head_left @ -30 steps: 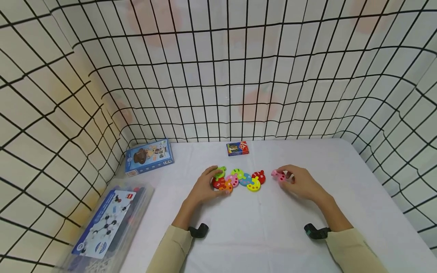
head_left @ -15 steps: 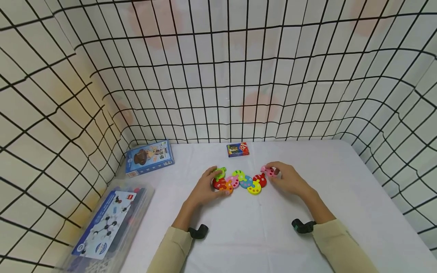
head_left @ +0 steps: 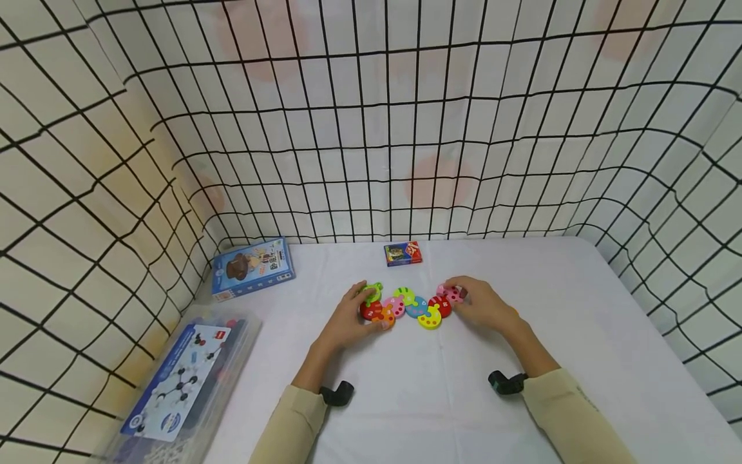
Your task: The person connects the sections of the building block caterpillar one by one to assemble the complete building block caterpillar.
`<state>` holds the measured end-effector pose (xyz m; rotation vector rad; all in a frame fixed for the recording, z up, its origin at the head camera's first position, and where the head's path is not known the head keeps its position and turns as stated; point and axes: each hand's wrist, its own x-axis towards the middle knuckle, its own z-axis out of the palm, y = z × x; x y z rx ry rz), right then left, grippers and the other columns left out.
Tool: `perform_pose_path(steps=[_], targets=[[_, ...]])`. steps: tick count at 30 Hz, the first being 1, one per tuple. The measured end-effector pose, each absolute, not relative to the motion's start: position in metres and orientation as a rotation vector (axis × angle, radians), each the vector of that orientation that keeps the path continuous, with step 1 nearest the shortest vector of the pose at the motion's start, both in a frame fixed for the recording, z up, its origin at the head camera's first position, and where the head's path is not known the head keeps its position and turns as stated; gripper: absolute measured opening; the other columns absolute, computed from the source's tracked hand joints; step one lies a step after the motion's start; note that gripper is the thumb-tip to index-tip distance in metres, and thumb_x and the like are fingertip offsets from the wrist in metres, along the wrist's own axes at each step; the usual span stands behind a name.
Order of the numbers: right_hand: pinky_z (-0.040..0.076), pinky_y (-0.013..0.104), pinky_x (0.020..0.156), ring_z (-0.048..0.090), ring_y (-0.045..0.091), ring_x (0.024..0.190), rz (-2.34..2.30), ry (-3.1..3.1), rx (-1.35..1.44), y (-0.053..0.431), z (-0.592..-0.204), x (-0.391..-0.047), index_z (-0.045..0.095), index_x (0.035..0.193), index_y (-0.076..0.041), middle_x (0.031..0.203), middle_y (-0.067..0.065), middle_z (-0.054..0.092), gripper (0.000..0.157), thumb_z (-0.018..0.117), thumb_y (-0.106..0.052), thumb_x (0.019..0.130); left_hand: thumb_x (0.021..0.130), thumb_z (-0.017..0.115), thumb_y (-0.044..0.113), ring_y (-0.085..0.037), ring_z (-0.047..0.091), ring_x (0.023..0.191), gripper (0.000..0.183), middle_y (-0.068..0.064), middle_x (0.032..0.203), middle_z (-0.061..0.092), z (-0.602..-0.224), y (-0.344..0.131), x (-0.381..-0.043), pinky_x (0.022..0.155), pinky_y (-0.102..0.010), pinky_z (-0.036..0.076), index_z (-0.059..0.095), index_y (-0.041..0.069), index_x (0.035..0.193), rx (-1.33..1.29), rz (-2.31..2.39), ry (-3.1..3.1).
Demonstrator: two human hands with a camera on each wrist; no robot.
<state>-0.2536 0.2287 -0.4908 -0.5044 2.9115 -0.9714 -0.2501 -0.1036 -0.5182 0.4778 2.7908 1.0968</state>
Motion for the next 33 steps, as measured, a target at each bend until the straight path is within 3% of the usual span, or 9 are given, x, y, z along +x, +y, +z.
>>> perform_pose_path(steps=[12, 20, 27, 33], targets=[[0.058, 0.042, 0.086, 0.058, 0.027, 0.101, -0.898, 2.893, -0.432, 0.2286, -0.4882, -0.2560, 0.063, 0.135, -0.010, 0.118, 0.011, 0.067, 0.042, 0.072, -0.010, 0.094, 0.084, 0.081, 0.050, -0.030, 0.026, 0.158, 0.084, -0.001, 0.170, 0.029, -0.5188, -0.1030, -0.2498, 0.123, -0.057, 0.032, 0.048, 0.020, 0.155, 0.463, 1.090, 2.795], [0.055, 0.040, 0.084, 0.056, 0.026, 0.097, -0.878, 2.880, -0.424, 0.2272, -0.4920, -0.2561, 0.064, 0.133, -0.008, 0.108, 0.009, 0.065, 0.040, 0.070, -0.009, 0.094, 0.084, 0.081, 0.051, -0.031, 0.028, 0.157, 0.084, -0.002, 0.169, 0.029, -0.5185, -0.1033, -0.2484, 0.123, -0.057, 0.033, 0.048, 0.021, 0.155, 0.472, 1.098, 2.797], [0.056, 0.042, 0.087, 0.057, 0.027, 0.100, -0.875, 2.879, -0.418, 0.2282, -0.4915, -0.2548, 0.064, 0.135, -0.009, 0.115, 0.011, 0.066, 0.041, 0.070, -0.010, 0.094, 0.084, 0.081, 0.052, -0.031, 0.028, 0.157, 0.084, -0.002, 0.170, 0.029, -0.5192, -0.1035, -0.2494, 0.122, -0.058, 0.033, 0.048, 0.021, 0.155, 0.472, 1.096, 2.800], [0.057, 0.037, 0.081, 0.060, 0.027, 0.100, -0.896, 2.881, -0.397, 0.2307, -0.4919, -0.2538, 0.061, 0.136, -0.010, 0.115, 0.013, 0.067, 0.044, 0.072, -0.011, 0.094, 0.078, 0.085, 0.054, -0.031, 0.028, 0.157, 0.092, -0.002, 0.170, 0.027, -0.5190, -0.1049, -0.2497, 0.122, -0.056, 0.034, 0.047, 0.020, 0.155, 0.513, 1.055, 2.812]])
